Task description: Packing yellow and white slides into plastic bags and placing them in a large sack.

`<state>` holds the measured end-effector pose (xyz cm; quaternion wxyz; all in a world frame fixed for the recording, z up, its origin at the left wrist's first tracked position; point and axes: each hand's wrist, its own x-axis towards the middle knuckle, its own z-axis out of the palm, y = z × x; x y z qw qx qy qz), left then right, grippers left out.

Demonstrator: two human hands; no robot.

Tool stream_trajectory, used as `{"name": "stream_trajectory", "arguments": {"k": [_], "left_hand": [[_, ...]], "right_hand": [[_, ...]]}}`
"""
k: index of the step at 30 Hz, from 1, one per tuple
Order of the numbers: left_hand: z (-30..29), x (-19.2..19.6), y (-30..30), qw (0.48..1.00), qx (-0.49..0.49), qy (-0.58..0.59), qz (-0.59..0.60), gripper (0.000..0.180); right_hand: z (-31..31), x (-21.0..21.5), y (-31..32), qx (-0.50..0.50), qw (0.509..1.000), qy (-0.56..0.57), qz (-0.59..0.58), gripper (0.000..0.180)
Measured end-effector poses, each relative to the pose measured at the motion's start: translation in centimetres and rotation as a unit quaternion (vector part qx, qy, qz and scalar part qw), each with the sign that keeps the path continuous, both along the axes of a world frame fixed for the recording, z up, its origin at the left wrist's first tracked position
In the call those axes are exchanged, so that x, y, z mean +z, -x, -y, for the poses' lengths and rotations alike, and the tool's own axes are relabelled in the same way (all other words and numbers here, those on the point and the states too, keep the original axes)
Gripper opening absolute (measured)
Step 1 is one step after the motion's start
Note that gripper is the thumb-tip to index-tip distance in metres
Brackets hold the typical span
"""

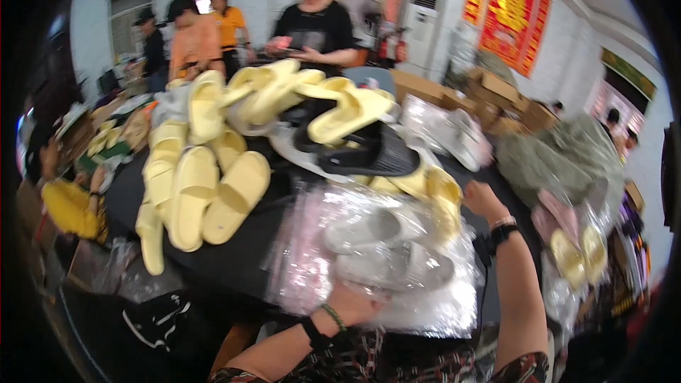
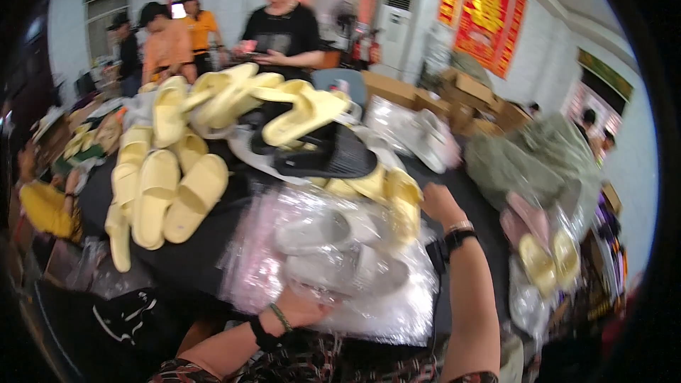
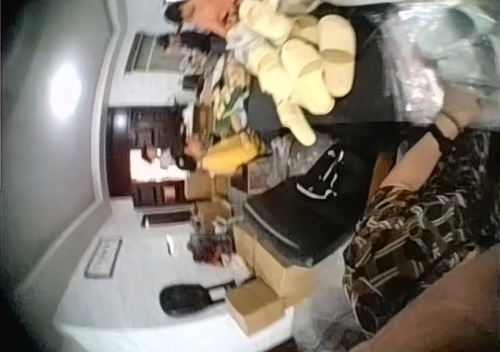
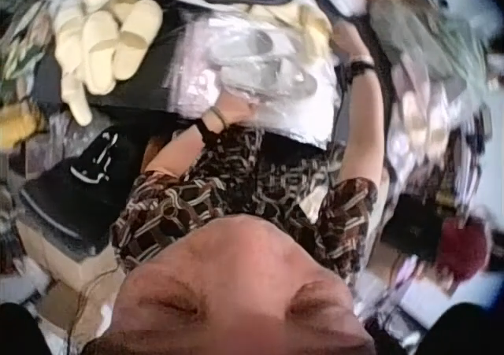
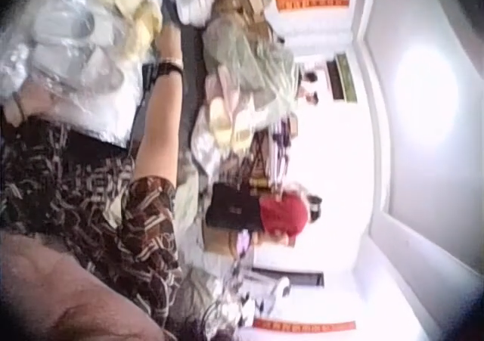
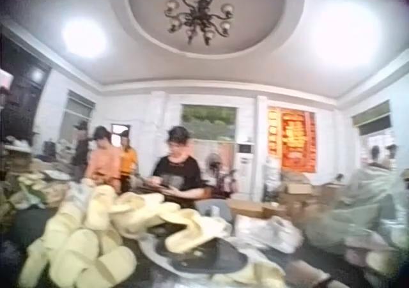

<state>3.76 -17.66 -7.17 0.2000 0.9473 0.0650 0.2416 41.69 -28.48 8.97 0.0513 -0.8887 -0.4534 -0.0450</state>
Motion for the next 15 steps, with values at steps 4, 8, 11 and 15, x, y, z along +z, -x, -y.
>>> {"name": "stream_trajectory", "arguments": {"k": [4,8,11,15], "left_hand": [[0.3,-1.4,0.4,0.994,0.022,-0.038,-0.102,0.054],[0.5,0.1,0.3,0.992,0.018,0.0,-0.128,0.055],[0.4,-0.2,0.6,0.988,0.019,-0.015,-0.155,0.056],[0.5,-0.1,0.7,0.995,0.039,-0.029,-0.087,0.056]], "right_hand": [[-2.7,-4.4,-0.9,-0.022,0.992,-0.121,-0.024,0.041],[-4.2,-6.3,-3.7,-0.086,0.983,-0.161,0.024,0.054],[-5.7,-6.4,-4.0,-0.093,0.988,-0.118,0.025,0.036],[-6.0,-6.3,-4.4,-0.112,0.987,-0.111,0.027,0.024]]}}
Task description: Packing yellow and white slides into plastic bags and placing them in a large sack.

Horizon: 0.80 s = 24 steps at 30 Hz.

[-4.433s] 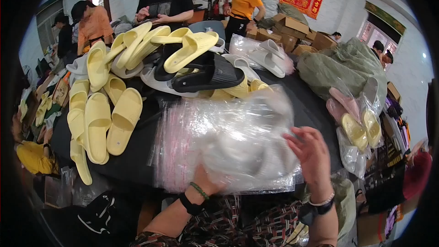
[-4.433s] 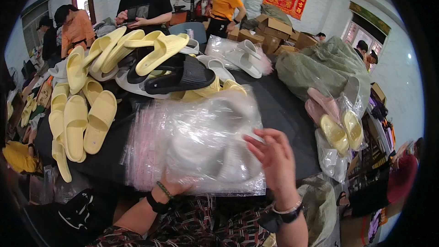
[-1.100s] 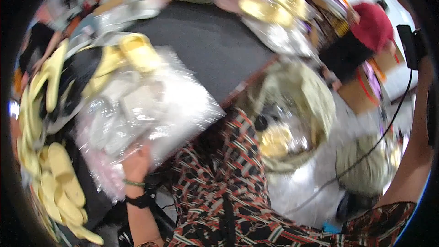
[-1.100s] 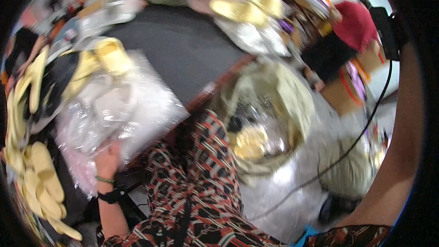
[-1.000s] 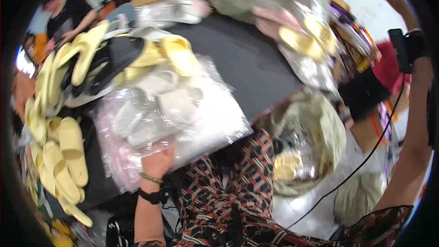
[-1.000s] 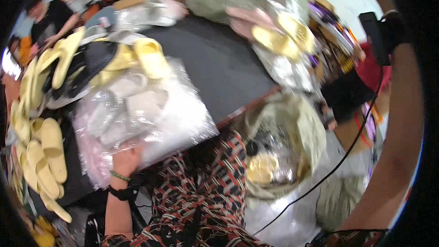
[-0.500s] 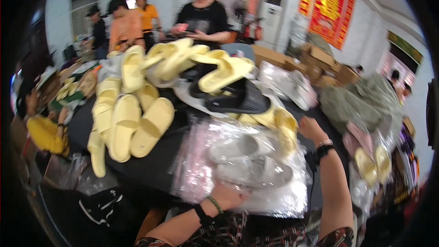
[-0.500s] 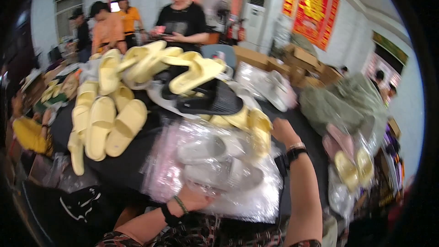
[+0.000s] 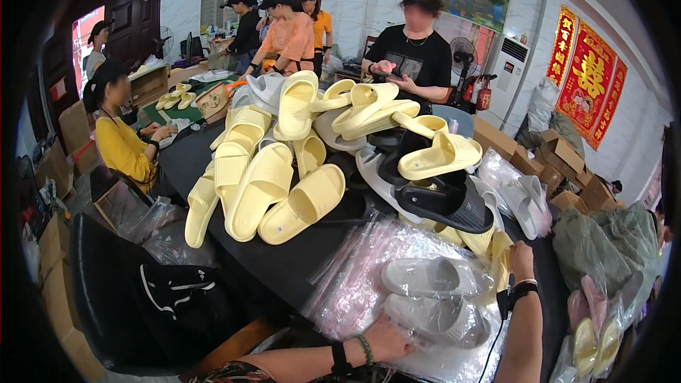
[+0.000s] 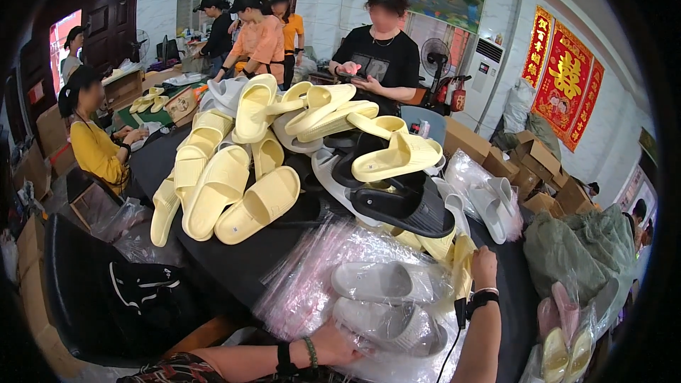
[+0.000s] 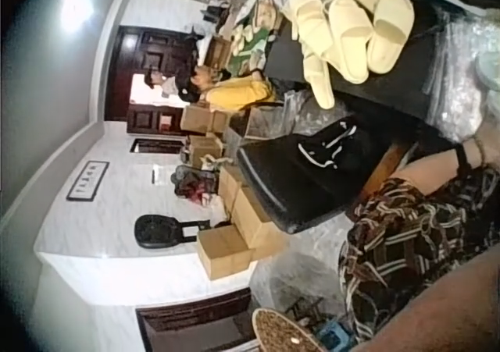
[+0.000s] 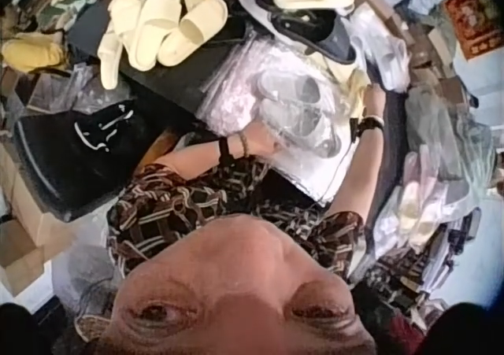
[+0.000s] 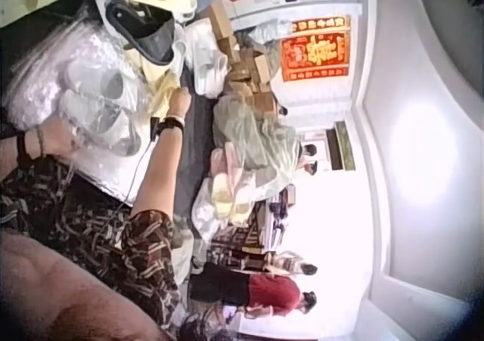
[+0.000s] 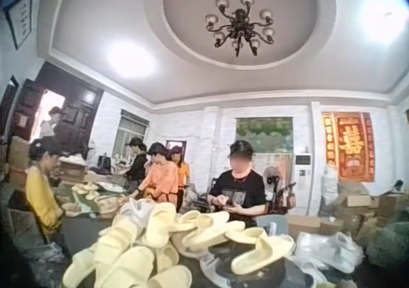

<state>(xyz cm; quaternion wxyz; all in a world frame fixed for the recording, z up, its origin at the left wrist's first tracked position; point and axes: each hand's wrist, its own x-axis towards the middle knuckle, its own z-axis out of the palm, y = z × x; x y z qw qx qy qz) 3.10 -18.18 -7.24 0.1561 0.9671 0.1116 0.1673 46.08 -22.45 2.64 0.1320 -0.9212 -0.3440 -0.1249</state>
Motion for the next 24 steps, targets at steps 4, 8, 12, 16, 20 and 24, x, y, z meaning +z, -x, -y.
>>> {"name": "stream_trajectory", "arguments": {"k": [4,8,12,16,20,24], "left_hand": [[-0.1,-0.2,-0.3,1.0,-0.007,0.007,0.017,0.055],[-0.2,-0.2,-0.1,0.998,-0.02,0.063,0.005,0.071],[-0.3,0.4,0.2,0.997,-0.001,0.068,0.029,0.076],[0.0,2.1,0.8,0.995,0.0,0.093,-0.028,0.075],[0.0,2.5,0.5,0.989,0.009,0.072,-0.126,0.072],[-0.5,-0.7,-0.6,0.994,-0.015,0.079,-0.076,0.055]], "right_hand": [[1.1,0.6,-2.9,-0.047,0.993,-0.103,0.022,0.026],[3.2,2.7,-6.4,-0.082,0.978,-0.173,0.077,0.027],[7.0,2.2,-9.0,-0.078,0.966,-0.241,0.056,0.025],[12.1,-0.9,-9.6,0.012,0.983,-0.158,0.09,0.057],[13.3,-1.7,-1.9,0.074,0.988,-0.13,0.043,0.053],[14.0,0.1,7.6,0.096,0.977,-0.19,0.007,0.04]]}}
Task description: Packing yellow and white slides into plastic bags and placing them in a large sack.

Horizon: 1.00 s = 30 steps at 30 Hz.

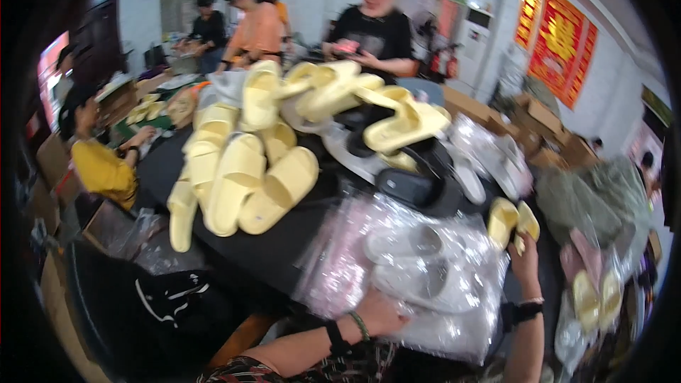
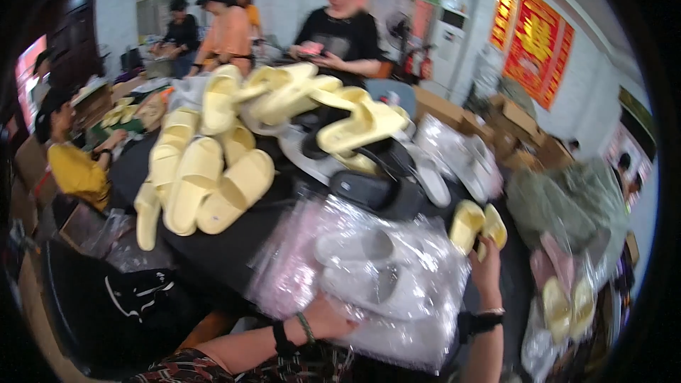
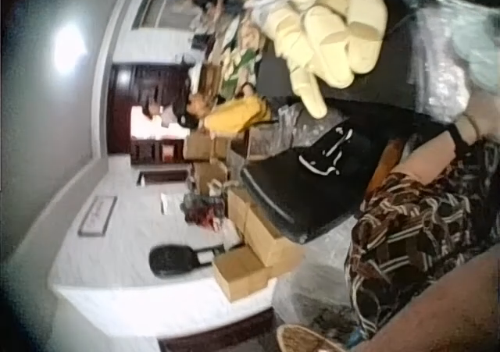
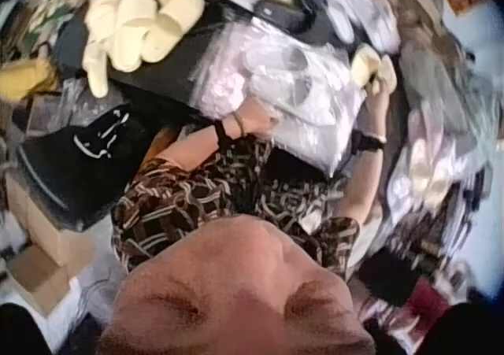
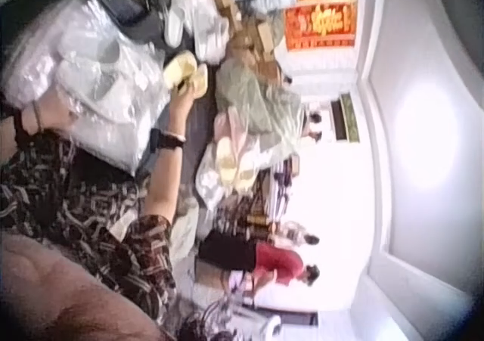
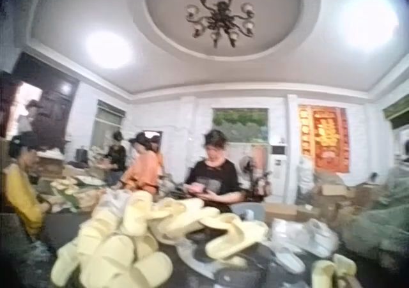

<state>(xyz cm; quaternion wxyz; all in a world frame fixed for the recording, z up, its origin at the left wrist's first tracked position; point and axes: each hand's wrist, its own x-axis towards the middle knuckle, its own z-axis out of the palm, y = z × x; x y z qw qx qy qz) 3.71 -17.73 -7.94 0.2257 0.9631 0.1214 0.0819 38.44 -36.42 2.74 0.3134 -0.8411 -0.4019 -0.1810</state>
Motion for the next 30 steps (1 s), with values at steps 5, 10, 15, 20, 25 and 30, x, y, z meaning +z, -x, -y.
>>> {"name": "stream_trajectory", "arguments": {"k": [5,10,15,20,25,30], "left_hand": [[-0.4,2.3,0.1,0.976,-0.008,-0.043,0.213,0.043],[0.1,2.6,0.4,0.991,-0.01,-0.093,0.094,0.053],[0.4,3.1,0.7,0.985,-0.009,-0.128,0.112,0.045],[0.5,2.3,0.8,0.981,-0.001,-0.135,0.138,0.045],[0.4,3.2,0.7,0.979,-0.011,-0.134,0.155,0.048],[0.7,3.1,0.5,0.984,-0.009,-0.132,0.121,0.046]], "right_hand": [[0.8,1.7,5.9,-0.08,0.98,0.047,-0.177,0.028],[3.1,1.5,7.2,-0.111,0.938,0.106,-0.311,0.042],[3.6,0.7,8.9,-0.081,0.912,0.114,-0.384,0.046],[4.2,-0.1,9.6,-0.114,0.937,0.145,-0.297,0.049],[4.4,2.0,10.0,-0.011,0.911,0.125,-0.393,0.042],[3.6,0.9,12.0,0.092,0.807,-0.157,-0.562,0.017]]}}
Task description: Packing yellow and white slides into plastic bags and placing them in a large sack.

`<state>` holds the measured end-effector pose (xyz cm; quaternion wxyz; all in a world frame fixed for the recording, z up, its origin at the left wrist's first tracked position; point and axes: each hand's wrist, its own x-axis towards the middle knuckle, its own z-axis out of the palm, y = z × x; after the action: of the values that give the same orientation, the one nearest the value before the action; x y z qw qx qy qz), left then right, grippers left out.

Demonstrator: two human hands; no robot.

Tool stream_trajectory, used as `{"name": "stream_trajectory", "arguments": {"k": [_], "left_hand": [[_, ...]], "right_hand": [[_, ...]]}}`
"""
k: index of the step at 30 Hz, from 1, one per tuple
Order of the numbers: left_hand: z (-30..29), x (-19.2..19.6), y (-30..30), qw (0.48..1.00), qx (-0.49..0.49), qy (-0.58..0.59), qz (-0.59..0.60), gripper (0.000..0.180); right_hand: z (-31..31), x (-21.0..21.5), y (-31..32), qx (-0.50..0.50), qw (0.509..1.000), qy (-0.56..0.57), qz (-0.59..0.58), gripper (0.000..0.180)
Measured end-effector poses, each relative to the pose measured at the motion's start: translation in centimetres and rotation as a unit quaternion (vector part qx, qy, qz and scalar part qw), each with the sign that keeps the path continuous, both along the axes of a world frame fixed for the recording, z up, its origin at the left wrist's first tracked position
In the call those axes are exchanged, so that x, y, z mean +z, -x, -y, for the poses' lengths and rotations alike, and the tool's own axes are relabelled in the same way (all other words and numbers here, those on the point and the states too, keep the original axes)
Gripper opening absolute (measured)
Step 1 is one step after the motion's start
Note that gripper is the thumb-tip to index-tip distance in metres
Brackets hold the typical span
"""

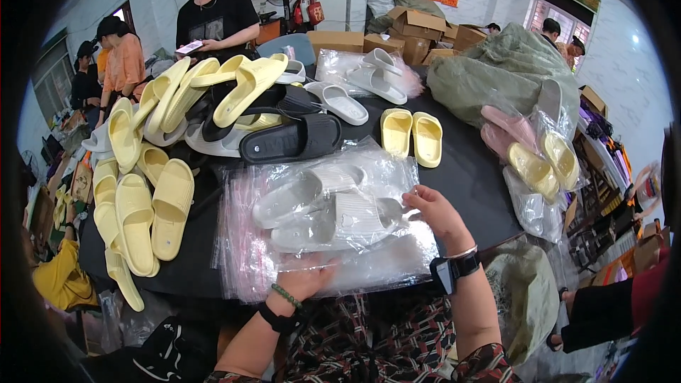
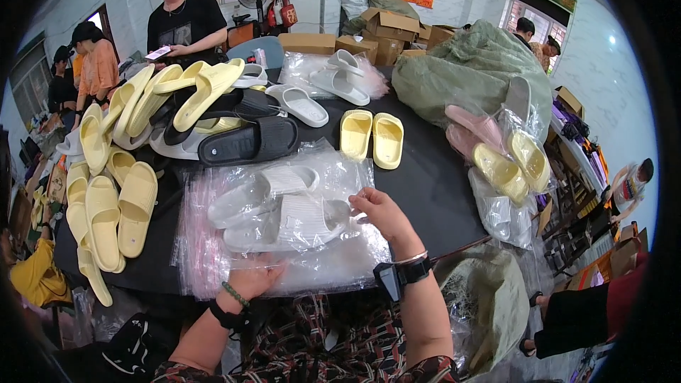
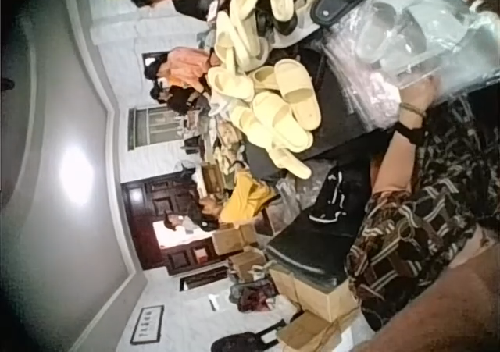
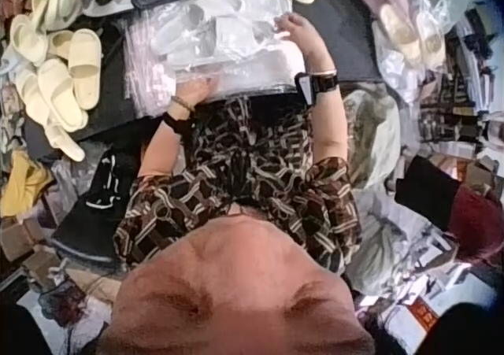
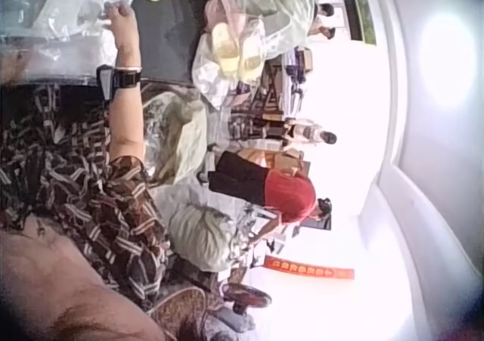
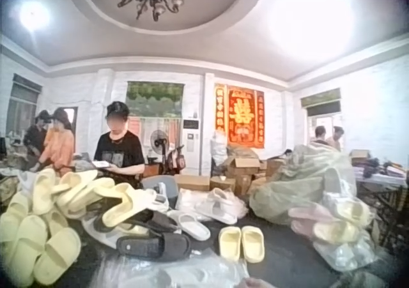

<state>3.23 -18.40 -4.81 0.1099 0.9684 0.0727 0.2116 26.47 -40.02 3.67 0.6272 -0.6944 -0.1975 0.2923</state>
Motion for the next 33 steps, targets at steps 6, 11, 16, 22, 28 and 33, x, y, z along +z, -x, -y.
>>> {"name": "stream_trajectory", "arguments": {"k": [6,11,16,22,28,33], "left_hand": [[-0.6,0.7,-0.1,0.996,-0.026,0.083,0.028,0.053],[-2.3,2.1,0.4,0.962,-0.05,0.161,-0.214,0.056],[-3.6,2.1,0.9,0.956,-0.083,0.17,-0.223,0.054],[-8.5,3.5,4.3,0.984,-0.093,-0.002,-0.149,0.049],[-10.6,10.0,6.9,0.978,-0.079,0.146,-0.124,0.032],[-11.0,14.1,7.3,0.976,0.035,0.217,-0.008,0.025]], "right_hand": [[0.2,-4.3,2.2,-0.057,0.996,-0.038,-0.063,0.025],[1.0,-6.7,1.9,-0.085,0.991,0.055,0.086,0.024],[1.5,-9.0,1.5,-0.112,0.987,-0.009,0.113,0.025],[0.3,-8.2,2.7,-0.119,0.986,-0.022,0.115,0.022],[2.1,-9.8,0.8,-0.114,0.988,-0.053,0.095,0.022],[1.5,-9.5,1.4,-0.1,0.987,-0.048,0.114,0.022]]}}
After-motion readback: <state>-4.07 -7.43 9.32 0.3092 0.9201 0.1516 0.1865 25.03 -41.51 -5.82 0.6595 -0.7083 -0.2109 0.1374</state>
